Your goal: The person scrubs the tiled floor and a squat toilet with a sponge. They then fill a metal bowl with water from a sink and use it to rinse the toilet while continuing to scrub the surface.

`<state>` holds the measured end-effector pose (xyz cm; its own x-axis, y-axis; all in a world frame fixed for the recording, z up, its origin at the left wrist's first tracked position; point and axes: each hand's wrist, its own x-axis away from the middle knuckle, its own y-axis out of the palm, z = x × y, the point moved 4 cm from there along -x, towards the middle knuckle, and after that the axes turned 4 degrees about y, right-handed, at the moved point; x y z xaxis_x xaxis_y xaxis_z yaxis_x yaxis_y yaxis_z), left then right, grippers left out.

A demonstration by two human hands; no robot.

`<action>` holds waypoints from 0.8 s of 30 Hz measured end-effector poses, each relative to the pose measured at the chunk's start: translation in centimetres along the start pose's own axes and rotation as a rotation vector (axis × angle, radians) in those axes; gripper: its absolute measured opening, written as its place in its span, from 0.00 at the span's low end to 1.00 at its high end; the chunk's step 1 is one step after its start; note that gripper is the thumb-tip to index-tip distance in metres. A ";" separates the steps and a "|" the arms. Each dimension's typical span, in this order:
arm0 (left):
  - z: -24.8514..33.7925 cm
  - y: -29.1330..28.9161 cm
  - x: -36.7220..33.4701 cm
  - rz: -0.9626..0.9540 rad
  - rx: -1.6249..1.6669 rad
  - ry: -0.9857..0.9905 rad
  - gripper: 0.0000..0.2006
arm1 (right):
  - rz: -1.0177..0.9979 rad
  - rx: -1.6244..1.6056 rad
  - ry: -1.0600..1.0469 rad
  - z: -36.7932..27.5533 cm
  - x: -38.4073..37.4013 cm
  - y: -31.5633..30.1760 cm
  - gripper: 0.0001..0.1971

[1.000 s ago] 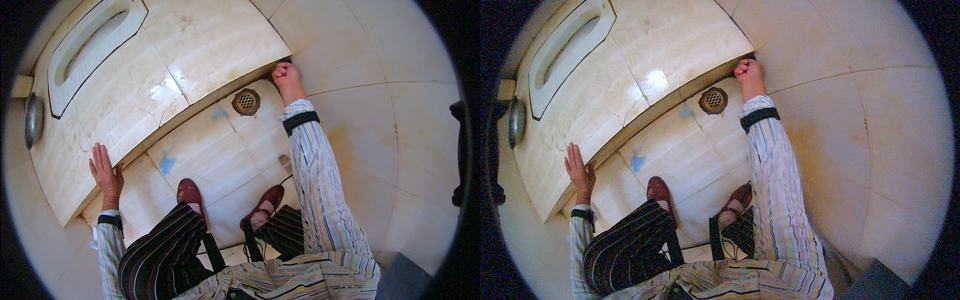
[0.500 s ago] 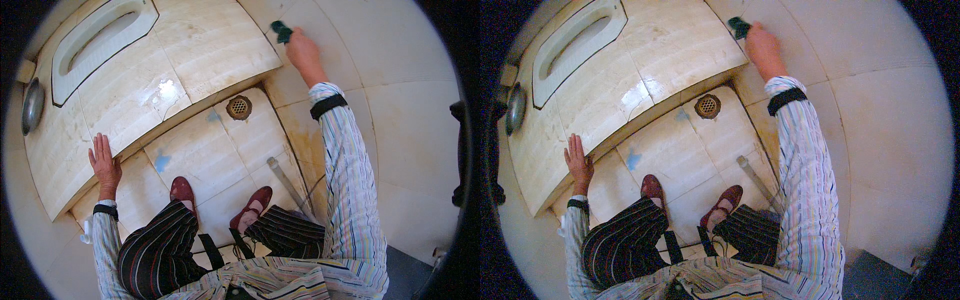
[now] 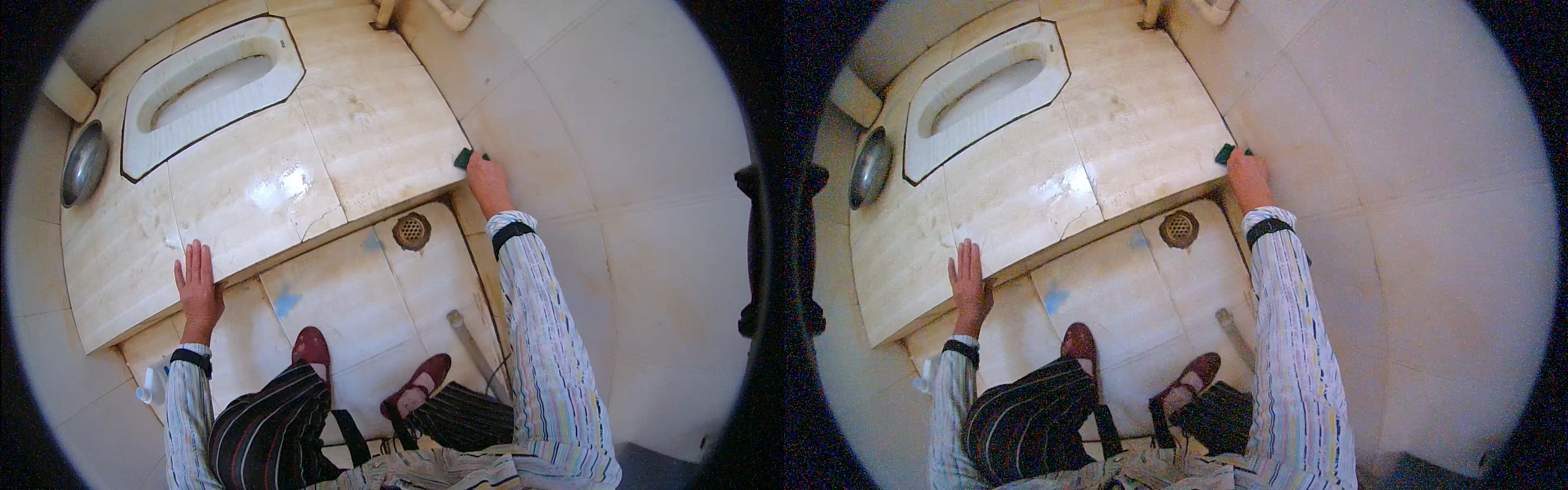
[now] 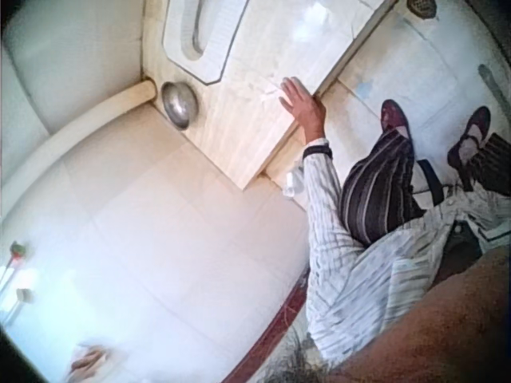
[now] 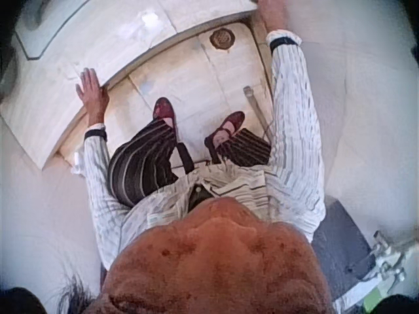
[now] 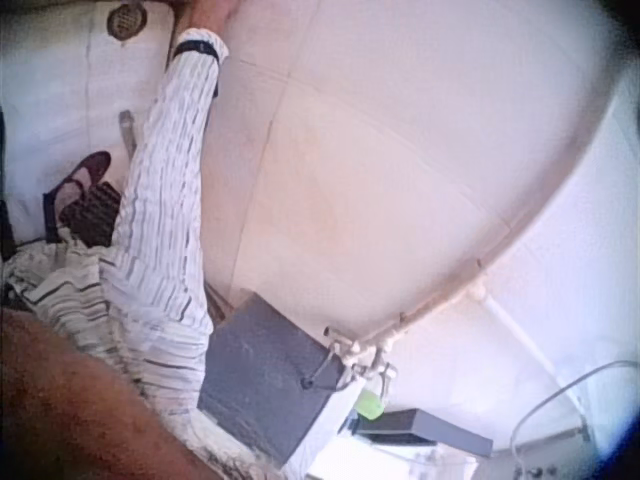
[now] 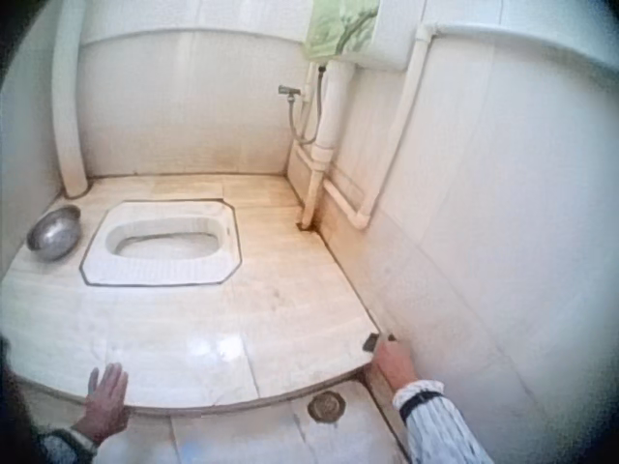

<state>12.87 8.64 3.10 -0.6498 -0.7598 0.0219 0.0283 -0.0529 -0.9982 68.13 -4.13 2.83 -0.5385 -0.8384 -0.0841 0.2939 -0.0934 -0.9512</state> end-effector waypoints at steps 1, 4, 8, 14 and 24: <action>0.1 -0.2 -0.1 0.022 -0.006 0.023 0.42 | -0.102 0.076 -0.088 0.4 1.7 0.3 0.07; 0.1 -0.1 -0.4 0.022 0.065 -0.003 0.40 | -0.330 0.108 -0.167 1.8 8.6 -0.1 0.09; -0.1 0.2 -0.7 0.084 0.078 0.047 0.41 | -0.308 -0.181 0.024 3.3 16.5 -2.4 0.08; 0.5 0.5 -1.9 -0.079 0.195 0.065 0.39 | -0.478 -0.409 0.120 3.0 20.6 -7.6 0.08; -9.9 -12.1 -4.4 -0.128 0.057 -0.213 0.23 | -0.099 -0.704 -0.077 -11.7 13.9 -10.5 0.11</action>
<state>7.86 19.00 14.56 -0.4763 -0.8635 0.1655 0.0024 -0.1895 -0.9819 48.27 -8.54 8.19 -0.4714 -0.8819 0.0089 -0.3466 0.1760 -0.9214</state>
